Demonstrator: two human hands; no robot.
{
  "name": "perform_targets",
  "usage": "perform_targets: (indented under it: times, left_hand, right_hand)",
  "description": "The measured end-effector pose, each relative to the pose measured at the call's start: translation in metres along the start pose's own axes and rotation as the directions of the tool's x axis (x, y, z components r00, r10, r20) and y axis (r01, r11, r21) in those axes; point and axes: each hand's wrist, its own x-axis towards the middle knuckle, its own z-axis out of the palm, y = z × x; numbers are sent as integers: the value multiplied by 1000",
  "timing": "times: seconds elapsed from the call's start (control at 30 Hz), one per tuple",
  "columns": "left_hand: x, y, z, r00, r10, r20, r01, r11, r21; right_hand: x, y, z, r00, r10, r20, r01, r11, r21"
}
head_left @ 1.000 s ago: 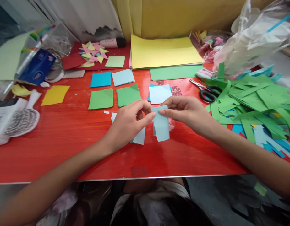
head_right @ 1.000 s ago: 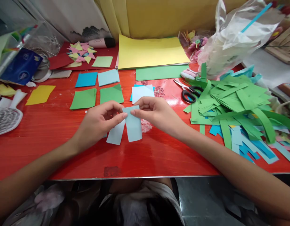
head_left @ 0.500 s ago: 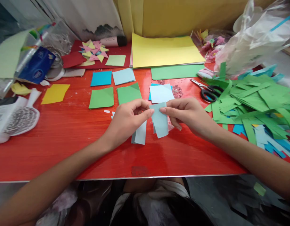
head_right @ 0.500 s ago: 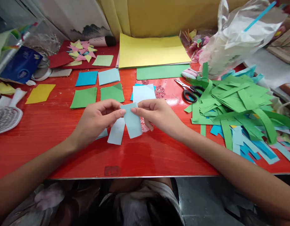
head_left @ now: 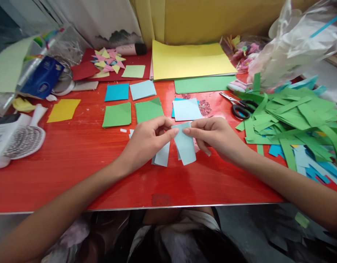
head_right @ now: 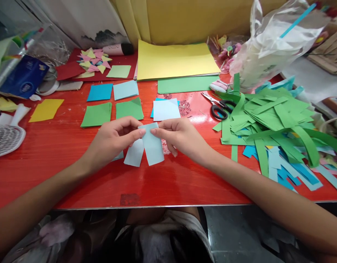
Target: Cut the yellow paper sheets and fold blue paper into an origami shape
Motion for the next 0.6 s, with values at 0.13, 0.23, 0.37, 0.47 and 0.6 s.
perform_targets:
  times: [0.13,0.23,0.37,0.47,0.6]
  left_hand:
    - [0,0,1,1000,-1,5,1,1000,-21]
    - [1,-1,1,1000,-4,8,5,999,-37]
    - [1,-2,1,1000,-12,5,12,998,-68]
    - [1,-3,2,1000,-11,4,11,997,-73]
    - [0,-4,2,1000,26,-7,-26,999,-26]
  right_hand:
    - [0,0,1,1000,18,-4,-18,1000,11]
    - [1,1,1,1000,26,3,-26,1000,17]
    - [2,3,1,1000,9,10,-10,1000,13]
    - [2,4,0,1000,7,15,-7,1000,14]
    - [2,5,0,1000,-4,12,4,1000,20]
